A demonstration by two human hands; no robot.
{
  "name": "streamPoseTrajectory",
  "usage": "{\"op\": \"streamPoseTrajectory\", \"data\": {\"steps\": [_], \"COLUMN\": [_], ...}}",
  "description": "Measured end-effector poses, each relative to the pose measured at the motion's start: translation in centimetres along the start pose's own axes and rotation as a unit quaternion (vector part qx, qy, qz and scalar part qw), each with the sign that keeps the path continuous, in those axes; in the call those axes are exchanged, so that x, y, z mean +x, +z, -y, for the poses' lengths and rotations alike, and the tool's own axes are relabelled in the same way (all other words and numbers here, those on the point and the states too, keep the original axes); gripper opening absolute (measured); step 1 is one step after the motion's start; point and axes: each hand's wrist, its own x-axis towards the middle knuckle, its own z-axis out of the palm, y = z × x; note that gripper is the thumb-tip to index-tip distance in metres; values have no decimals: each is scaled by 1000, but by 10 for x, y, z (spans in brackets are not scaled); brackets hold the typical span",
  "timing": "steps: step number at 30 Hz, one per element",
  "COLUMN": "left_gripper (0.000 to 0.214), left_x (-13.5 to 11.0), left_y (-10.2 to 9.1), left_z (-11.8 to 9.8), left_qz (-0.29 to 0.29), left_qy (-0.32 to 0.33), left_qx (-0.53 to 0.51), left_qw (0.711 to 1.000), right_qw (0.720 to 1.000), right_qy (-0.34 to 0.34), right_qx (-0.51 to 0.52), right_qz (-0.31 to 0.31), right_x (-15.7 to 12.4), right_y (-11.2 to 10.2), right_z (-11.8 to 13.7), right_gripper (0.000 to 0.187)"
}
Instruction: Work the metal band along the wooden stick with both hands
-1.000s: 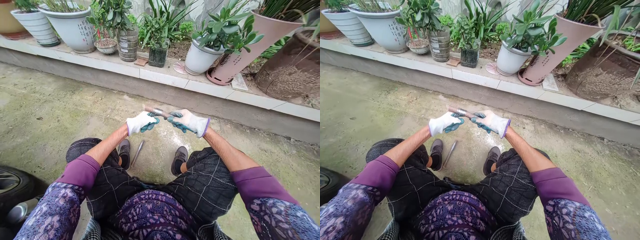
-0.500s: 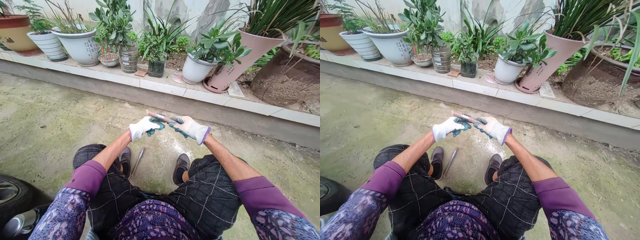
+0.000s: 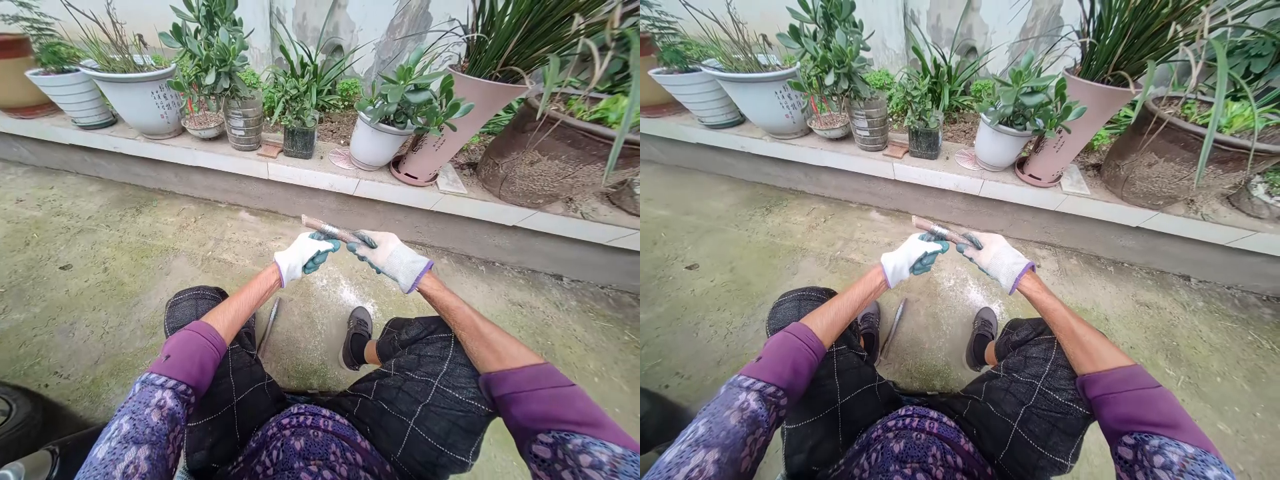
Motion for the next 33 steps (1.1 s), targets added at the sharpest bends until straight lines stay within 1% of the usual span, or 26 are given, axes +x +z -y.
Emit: {"op": "streamPoseTrajectory", "data": {"steps": [2, 5, 7, 9, 11, 13, 15, 18, 21, 23, 25, 26, 27, 28, 29, 31, 32, 33], "left_gripper": [22, 21, 19, 18, 21, 23, 24, 26, 27, 24, 21, 20, 20, 21, 22, 22, 22, 22], "left_x": [1, 5, 6, 5, 0, -4, -5, -1, 1, -1, -2, -3, -2, -1, 1, 4, 5, 6], "left_y": [4, 6, 8, 9, 13, 17, 20, 19, 14, 11, 10, 10, 10, 11, 11, 12, 12, 12], "left_z": [0, -1, -3, -6, -8, -10, -10, -10, -12, -13, -11, -9, -7, -5, -3, 0, 1, 0], "left_qz": [12, 30, 37, 22, -9, -23, -8, 29, 25, 22, 26, 23, 18, 11, 6, 7, 12, 14], "left_qy": [7, 23, 12, -13, -40, -50, -44, -8, 38, 53, 50, 43, 35, 29, 26, 25, 25, 24], "left_qx": [-24, -94, -116, -113, -100, -89, -75, -27, 33, 25, 3, -3, -5, -11, -24, -61, -75, -82], "left_qw": [1000, 995, 992, 993, 994, 994, 996, 999, 998, 998, 998, 999, 999, 999, 999, 998, 997, 996], "right_qw": [998, 987, 985, 987, 994, 999, 995, 980, 966, 952, 942, 942, 947, 955, 965, 982, 986, 986], "right_qy": [-17, -24, -15, -4, 4, 19, 54, 92, 91, 77, 60, 54, 53, 53, 51, 46, 47, 54], "right_qx": [-54, -125, -142, -130, -82, -6, 80, 174, 239, 283, 300, 293, 277, 254, 228, 176, 159, 157], "right_qz": [-37, -94, -98, -90, -74, -47, -14, 20, 46, 89, 139, 154, 156, 142, 116, 46, 16, 2], "right_x": [-1, -2, -4, -6, -10, -16, -23, -30, -30, -26, -23, -21, -20, -20, -20, -21, -21, -22], "right_y": [-3, -10, -14, -16, -16, -14, -13, -14, -18, -22, -23, -23, -22, -20, -18, -12, -10, -8], "right_z": [-7, -15, -16, -13, -7, 1, 9, 18, 17, 12, 7, 5, 4, 3, 2, 2, 2, 2], "right_gripper": [32, 33, 33, 32, 31, 32, 31, 26, 24, 29, 37, 39, 40, 38, 34, 28, 27, 27]}}
